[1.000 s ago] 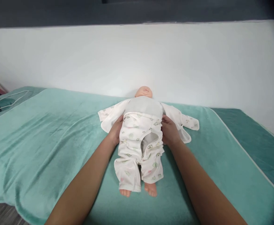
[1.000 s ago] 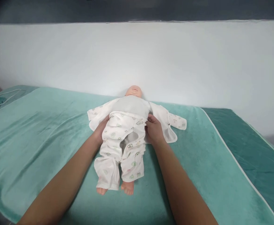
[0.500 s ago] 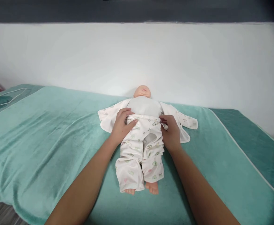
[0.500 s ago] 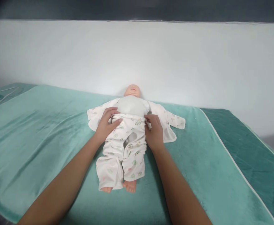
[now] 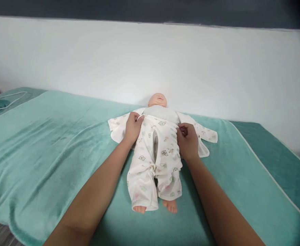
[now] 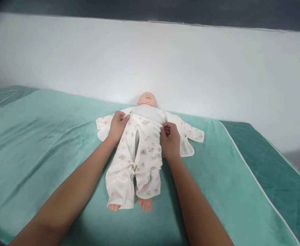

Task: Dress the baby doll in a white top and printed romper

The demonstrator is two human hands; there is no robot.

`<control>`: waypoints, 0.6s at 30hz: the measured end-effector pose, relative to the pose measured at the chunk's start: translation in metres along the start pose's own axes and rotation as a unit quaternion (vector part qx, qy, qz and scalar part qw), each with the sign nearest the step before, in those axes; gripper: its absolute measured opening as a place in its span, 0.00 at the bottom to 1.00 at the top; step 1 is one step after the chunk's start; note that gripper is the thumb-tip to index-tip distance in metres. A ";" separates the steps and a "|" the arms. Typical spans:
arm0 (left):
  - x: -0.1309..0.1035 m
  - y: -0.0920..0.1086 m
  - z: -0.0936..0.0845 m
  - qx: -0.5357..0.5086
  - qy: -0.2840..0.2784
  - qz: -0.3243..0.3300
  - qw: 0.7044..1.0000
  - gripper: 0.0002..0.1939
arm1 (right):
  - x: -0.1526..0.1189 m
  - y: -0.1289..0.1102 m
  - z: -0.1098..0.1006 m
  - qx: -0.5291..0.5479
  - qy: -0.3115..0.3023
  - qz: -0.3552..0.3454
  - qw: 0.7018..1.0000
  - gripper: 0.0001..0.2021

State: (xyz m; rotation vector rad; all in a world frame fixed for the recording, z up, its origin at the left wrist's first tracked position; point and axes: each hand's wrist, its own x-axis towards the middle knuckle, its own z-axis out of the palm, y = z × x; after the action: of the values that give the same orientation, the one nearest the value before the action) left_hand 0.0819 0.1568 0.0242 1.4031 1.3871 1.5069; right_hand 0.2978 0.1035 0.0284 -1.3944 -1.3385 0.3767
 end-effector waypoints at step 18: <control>-0.015 -0.012 -0.023 -0.111 -0.146 -0.160 0.970 0.11 | 0.002 0.026 -0.016 0.073 -0.207 0.111 0.969 0.10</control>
State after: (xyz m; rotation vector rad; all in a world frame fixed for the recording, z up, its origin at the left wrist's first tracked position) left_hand 0.0608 0.1396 0.0117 1.1452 1.1574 1.1532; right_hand 0.3239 0.1046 0.0130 -1.3912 -1.4544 0.9402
